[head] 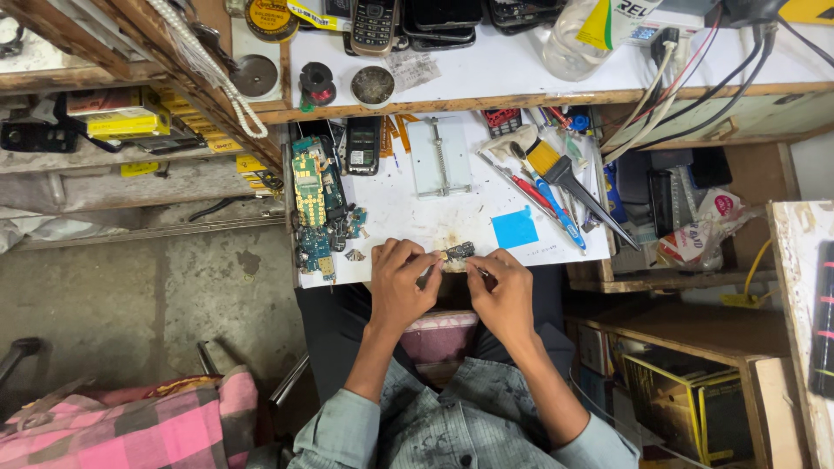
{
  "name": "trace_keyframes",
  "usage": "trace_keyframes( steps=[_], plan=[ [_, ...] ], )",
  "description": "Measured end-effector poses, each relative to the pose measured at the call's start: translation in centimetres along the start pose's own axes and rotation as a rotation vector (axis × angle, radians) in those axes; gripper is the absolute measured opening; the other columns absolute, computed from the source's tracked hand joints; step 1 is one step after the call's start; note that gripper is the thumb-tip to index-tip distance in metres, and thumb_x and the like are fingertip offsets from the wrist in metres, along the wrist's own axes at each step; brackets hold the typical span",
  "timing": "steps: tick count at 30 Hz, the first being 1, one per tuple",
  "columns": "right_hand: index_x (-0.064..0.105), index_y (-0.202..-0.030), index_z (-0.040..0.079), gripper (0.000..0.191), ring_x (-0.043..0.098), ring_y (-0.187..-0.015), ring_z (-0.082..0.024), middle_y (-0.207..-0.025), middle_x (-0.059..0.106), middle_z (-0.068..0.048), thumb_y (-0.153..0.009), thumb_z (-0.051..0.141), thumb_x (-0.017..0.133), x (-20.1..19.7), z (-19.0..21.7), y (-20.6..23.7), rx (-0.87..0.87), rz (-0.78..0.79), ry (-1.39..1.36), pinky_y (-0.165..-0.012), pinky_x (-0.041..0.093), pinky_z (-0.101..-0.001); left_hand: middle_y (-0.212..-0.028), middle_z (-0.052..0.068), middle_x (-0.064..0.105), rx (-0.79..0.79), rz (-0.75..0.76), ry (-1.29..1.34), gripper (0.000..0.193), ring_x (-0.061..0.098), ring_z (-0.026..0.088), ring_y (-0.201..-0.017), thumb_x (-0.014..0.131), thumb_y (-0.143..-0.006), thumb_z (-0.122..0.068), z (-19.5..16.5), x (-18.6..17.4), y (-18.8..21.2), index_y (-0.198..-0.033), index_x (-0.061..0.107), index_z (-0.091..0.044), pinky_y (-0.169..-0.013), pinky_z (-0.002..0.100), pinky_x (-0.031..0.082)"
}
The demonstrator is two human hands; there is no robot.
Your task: The person sits at a cluttered electronics repair workbench and works on a small circuit board, holding it and manipulating its components with tweezers. They then use a hot air rework station, directing heated air at the board while steadying the component, and continue adjusting the part with tweezers.
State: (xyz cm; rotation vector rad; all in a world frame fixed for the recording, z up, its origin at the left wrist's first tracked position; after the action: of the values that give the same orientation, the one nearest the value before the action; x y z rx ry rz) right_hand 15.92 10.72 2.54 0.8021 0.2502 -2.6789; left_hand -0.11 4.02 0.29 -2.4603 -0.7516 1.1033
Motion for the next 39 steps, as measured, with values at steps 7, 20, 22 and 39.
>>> trace_keyframes(
  steps=[7, 20, 22, 39],
  plan=[
    [0.078, -0.099, 0.0, 0.013, 0.056, -0.053, -0.014, -0.078, 0.066, -0.009, -0.087, 0.003, 0.074, -0.6, 0.7, -0.8, -0.005, -0.072, -0.001, -0.05, 0.043, -0.0294, -0.081, 0.0, 0.058, 0.0, -0.002, 0.007, 0.01, 0.053, 0.022, -0.081, 0.081, -0.077, -0.011, 0.1, -0.1, -0.1, -0.086, 0.077, -0.011, -0.077, 0.039, 0.037],
    [0.074, -0.103, 0.0, 0.013, 0.069, -0.084, -0.036, -0.094, 0.07, -0.016, -0.09, 0.0, 0.073, -1.2, -0.1, -3.0, -0.294, -0.311, 0.259, -0.075, 0.054, -0.0407, -0.084, 0.002, 0.058, 0.026, -0.025, 0.007, 0.011, 0.055, 0.024, -0.084, 0.081, -0.075, -0.009, 0.2, -0.4, -0.5, -0.085, 0.075, -0.01, -0.079, 0.041, 0.038],
    [0.074, -0.102, -0.001, 0.014, 0.069, -0.085, -0.036, -0.095, 0.07, -0.016, -0.089, 0.0, 0.072, -1.6, -0.4, -2.3, -0.29, -0.312, 0.23, -0.075, 0.054, -0.0401, -0.084, 0.002, 0.058, 0.019, -0.014, 0.016, 0.011, 0.055, 0.024, -0.084, 0.081, -0.075, -0.009, -0.2, -0.1, -0.1, -0.085, 0.075, -0.01, -0.079, 0.041, 0.038],
    [0.076, -0.098, -0.001, 0.01, 0.051, -0.054, -0.02, -0.075, 0.065, -0.012, -0.09, 0.004, 0.076, -1.2, -1.0, -4.6, -0.129, -0.308, 0.114, -0.053, 0.04, -0.0344, -0.084, 0.002, 0.058, 0.007, -0.001, -0.002, 0.011, 0.055, 0.023, -0.084, 0.081, -0.077, -0.011, 0.1, 0.1, -0.3, -0.087, 0.076, -0.011, -0.08, 0.04, 0.038]
  ],
)
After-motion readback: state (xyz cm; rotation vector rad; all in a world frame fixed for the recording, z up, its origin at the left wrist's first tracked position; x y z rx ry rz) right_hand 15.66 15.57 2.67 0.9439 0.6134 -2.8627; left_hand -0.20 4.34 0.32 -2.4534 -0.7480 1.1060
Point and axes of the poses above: each hand's wrist, its own y-axis away from the middle knuckle, its own x-axis out of the palm, z = x × y, the point moved 2 cm from there along -y, towards the middle knuckle
